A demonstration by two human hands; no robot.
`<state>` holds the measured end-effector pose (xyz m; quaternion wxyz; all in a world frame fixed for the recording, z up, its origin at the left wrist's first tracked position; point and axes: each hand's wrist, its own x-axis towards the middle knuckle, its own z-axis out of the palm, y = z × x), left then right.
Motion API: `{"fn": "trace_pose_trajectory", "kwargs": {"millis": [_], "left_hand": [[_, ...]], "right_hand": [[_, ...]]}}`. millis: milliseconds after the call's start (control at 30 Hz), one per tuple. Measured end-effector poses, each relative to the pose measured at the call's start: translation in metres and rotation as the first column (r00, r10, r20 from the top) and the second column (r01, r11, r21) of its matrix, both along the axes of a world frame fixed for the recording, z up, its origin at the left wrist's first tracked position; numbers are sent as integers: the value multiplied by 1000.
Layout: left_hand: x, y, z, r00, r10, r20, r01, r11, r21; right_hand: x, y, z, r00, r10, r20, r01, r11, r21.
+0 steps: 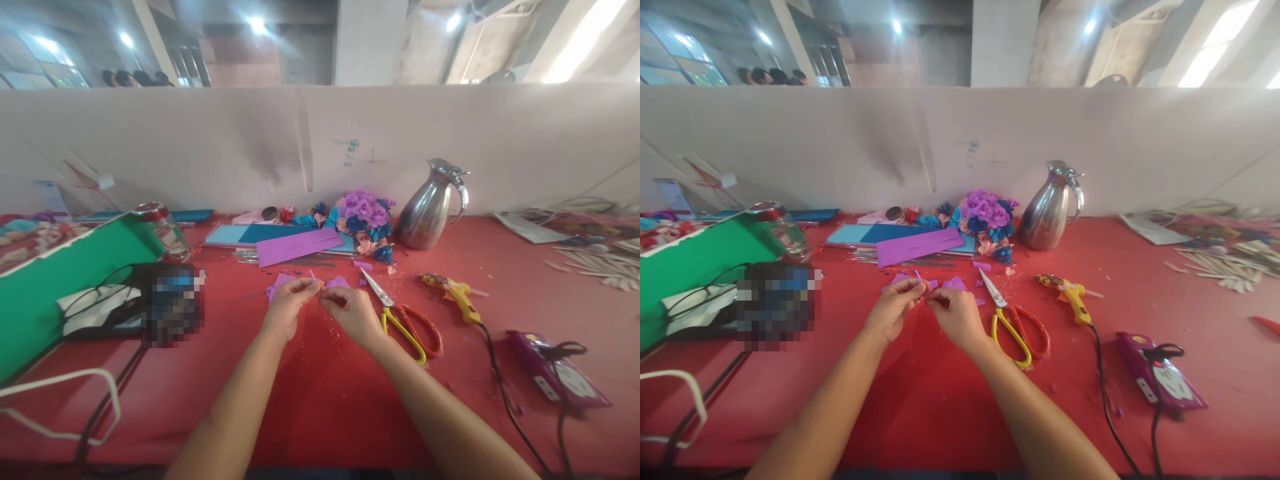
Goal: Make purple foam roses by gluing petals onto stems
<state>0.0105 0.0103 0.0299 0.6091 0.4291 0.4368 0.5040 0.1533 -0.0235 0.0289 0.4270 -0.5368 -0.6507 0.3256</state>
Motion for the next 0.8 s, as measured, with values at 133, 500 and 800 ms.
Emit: {"fn": "trace_pose_trajectory", "kwargs": {"millis": [133, 500, 800], "left_hand": [[0, -1, 1, 999, 44, -31, -43, 999, 24], [-6, 11, -10, 969, 191, 155, -186, 982, -42], [4, -1, -9, 984, -162, 74, 166, 985, -45]], "right_hand": [[0, 0, 0, 1000, 11, -2, -11, 1000, -8], [4, 4, -3, 983, 43, -181, -56, 996, -63], [5, 10, -10, 950, 72, -304, -96, 993, -64]]}}
